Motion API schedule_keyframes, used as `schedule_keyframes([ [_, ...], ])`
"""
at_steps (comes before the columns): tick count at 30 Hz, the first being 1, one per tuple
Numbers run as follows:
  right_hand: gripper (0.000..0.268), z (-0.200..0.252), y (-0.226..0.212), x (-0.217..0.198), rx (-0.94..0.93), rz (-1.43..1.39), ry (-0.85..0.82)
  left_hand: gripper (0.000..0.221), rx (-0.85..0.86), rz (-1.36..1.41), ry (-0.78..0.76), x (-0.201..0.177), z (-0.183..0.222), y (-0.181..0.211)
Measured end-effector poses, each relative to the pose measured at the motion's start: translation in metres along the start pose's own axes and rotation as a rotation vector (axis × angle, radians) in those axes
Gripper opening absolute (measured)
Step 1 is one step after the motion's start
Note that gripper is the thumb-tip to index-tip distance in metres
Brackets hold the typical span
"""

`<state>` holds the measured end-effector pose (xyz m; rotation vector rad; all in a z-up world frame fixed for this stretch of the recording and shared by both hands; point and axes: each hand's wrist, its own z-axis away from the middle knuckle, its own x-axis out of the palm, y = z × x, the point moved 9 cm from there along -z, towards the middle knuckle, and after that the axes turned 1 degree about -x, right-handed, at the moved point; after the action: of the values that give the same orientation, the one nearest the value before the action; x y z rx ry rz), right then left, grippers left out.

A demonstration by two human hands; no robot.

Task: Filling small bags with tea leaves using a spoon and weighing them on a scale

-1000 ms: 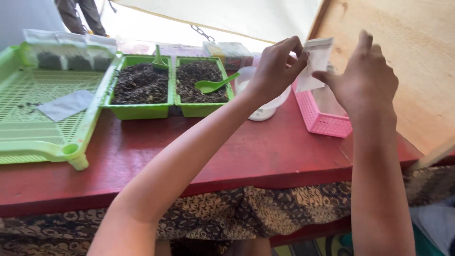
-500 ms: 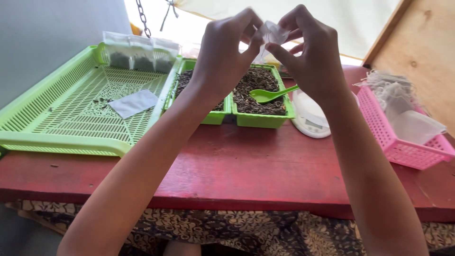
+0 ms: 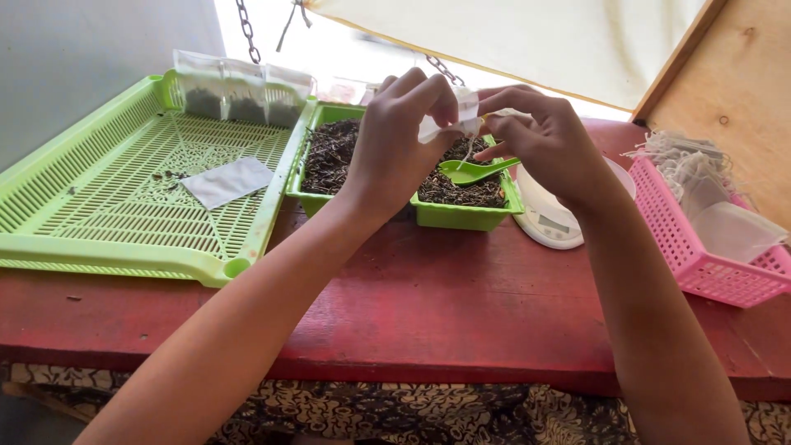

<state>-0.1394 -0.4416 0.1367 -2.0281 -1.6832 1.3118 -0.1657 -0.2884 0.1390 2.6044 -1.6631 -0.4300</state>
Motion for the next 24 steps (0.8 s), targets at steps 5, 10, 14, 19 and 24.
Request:
schedule_keyframes([
  [5,0.021,0.004,0.016,0.005,0.219,-0.142,-0.046,0.03,0.01,0.003,-0.111,0.01,0.011,0.002],
  [10,0.023,0.008,0.023,0.002,0.267,-0.195,-0.013,0.081,-0.154,-0.162,-0.251,0.016,0.018,-0.005],
  [14,0.021,0.009,0.025,0.007,0.274,-0.187,-0.075,0.067,-0.116,-0.259,-0.303,0.027,0.023,-0.006],
  [19,0.019,0.01,0.025,0.007,0.267,-0.154,-0.081,0.066,-0.041,-0.354,-0.337,0.037,0.027,-0.006],
  [24,0.013,0.011,0.029,0.002,0.324,-0.079,-0.044,0.079,-0.046,-0.389,-0.358,0.04,0.027,-0.006],
])
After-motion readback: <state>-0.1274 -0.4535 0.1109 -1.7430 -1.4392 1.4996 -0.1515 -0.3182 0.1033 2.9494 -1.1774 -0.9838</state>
